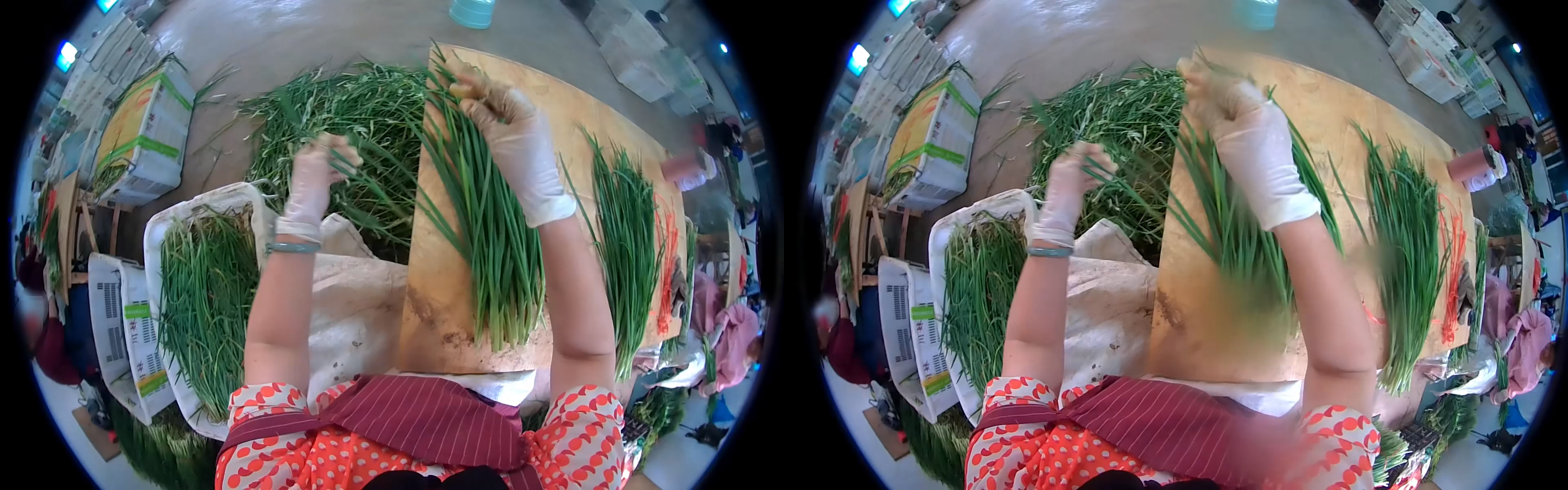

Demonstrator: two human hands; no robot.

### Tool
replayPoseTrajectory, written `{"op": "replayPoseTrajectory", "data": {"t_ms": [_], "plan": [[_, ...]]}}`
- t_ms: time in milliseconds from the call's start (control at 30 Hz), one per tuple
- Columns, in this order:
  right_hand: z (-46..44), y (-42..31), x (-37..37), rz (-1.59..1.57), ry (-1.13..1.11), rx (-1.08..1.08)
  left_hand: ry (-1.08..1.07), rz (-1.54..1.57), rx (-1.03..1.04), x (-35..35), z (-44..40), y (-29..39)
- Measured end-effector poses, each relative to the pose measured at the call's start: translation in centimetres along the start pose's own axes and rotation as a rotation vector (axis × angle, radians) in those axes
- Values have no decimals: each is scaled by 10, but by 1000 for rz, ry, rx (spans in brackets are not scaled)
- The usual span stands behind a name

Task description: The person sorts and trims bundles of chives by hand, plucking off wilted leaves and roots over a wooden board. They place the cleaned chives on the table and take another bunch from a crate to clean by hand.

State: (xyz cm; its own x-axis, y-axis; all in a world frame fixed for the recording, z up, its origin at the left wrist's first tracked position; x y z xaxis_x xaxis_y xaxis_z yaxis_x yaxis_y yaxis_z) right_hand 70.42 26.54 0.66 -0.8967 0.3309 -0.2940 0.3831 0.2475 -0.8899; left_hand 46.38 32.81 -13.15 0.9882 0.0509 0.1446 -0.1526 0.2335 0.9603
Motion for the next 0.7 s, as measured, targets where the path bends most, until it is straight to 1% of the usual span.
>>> {"op": "replayPoseTrajectory", "data": {"t_ms": [33, 100, 133, 167, 233, 300, 333, 367, 433, 467, 500, 567, 600, 667, 700], "plan": [[7, -2, 4, -11, -6, -4, -3, 44, -3, -12, 7, 21], [25, -7, 21, -126, -327, -5, -39, 135, 71, -33, 12, 45], [34, -16, 27, 20, -401, 112, -36, 133, 78, -39, 19, 56], [39, -8, 40, -12, -402, -47, -49, 181, 85, -42, 26, 67], [51, 2, 60, 110, -447, -131, -62, 227, 102, -46, 41, 87], [66, 19, 82, 162, -556, 15, -62, 351, 88, -49, 53, 100], [72, 19, 90, 70, -667, 313, -113, 412, 109, -55, 56, 104], [77, 16, 92, 70, -665, 309, -115, 412, 113, -66, 54, 107], [96, 17, 93, -82, -689, 591, -58, 341, 180, -94, 50, 110], [104, 8, 87, -142, -733, 609, 25, 355, 215, -103, 51, 111], [114, 10, 84, -137, -724, 612, 16, 360, 212, -119, 48, 111], [134, 18, 77, -199, -822, 720, 109, 541, 274, -162, 36, 109], [134, 17, 71, -104, -904, 619, 99, 547, 266, -176, 34, 108], [115, -3, 57, -453, -665, 259, 40, 596, 195, -187, 37, 105], [103, -16, 46, -575, -518, 234, 34, 594, 184, -182, 41, 100]]}}
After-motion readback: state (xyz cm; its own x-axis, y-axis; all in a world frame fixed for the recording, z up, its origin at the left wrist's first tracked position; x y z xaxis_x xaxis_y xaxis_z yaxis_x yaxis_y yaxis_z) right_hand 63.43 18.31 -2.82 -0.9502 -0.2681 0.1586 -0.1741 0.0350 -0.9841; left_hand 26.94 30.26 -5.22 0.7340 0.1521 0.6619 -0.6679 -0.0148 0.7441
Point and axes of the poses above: each hand's wrist, its own z-axis away from the middle knuckle, its own x-axis out of the palm, y = z × x, the point moved 3 cm from there along -z, towards the middle knuckle, and after that the axes turned 7 degrees about y, right-handed, at the moved point
